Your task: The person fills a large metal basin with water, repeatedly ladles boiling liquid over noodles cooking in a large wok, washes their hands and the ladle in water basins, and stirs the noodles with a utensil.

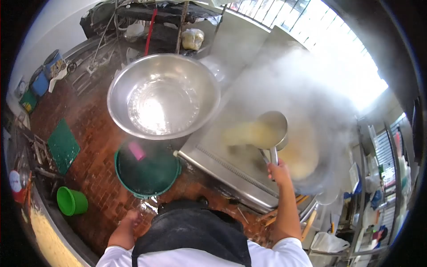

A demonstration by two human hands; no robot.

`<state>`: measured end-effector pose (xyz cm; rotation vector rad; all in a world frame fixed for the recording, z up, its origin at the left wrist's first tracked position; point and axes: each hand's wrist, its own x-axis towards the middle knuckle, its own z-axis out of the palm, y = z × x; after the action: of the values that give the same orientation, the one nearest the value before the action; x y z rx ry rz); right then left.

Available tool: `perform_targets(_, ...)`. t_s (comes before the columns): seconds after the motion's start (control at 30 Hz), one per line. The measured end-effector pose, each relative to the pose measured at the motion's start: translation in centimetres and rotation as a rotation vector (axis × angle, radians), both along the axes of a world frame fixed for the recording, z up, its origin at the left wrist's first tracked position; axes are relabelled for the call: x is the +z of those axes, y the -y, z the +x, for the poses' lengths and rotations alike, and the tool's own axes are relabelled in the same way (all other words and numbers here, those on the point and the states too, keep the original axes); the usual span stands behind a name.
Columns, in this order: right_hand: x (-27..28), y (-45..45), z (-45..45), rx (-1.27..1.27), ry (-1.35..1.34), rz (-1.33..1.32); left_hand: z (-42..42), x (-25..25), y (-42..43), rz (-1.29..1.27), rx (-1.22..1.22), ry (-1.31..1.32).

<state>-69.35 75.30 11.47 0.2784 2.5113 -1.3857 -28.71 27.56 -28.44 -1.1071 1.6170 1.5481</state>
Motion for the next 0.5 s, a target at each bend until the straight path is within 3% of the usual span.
perform_targets(0.07, -0.4, -0.2, -0.2, 0.028, 0.004, 0.056, -0.2, 0.3, 0.0, -0.078, -0.056, 0.008)
perform_targets(0.13, -0.2, 0.2, 0.1, 0.03, -0.037, 0.107, -2.8, 6.9, -1.9, -0.098, 0.176, 0.175)
perform_targets(0.23, -0.2, 0.3, 0.2, 0.049, -0.068, 0.233, -2.2, 4.9, -0.7, 0.117, 0.266, 0.097)
perform_targets(0.33, -1.2, 0.1, -0.2, 0.129, -0.246, 0.438, -3.2, 6.6, -1.2, -0.035, 0.184, 0.117)
perform_targets(0.37, -1.5, 0.1, -0.3, 0.165, -0.332, 0.515, -2.9, 4.8, -0.7, 0.032, 0.201, 0.107)
perform_targets(0.43, -0.7, 1.0, 0.1, 0.156, -0.253, 0.576, -2.6, 2.8, 0.1, 0.164, 0.236, 0.09)
perform_targets(0.5, 0.1, 2.0, 0.3, 0.161, -0.218, 0.633, -3.0, 2.7, 0.2, 0.129, 0.208, 0.089)
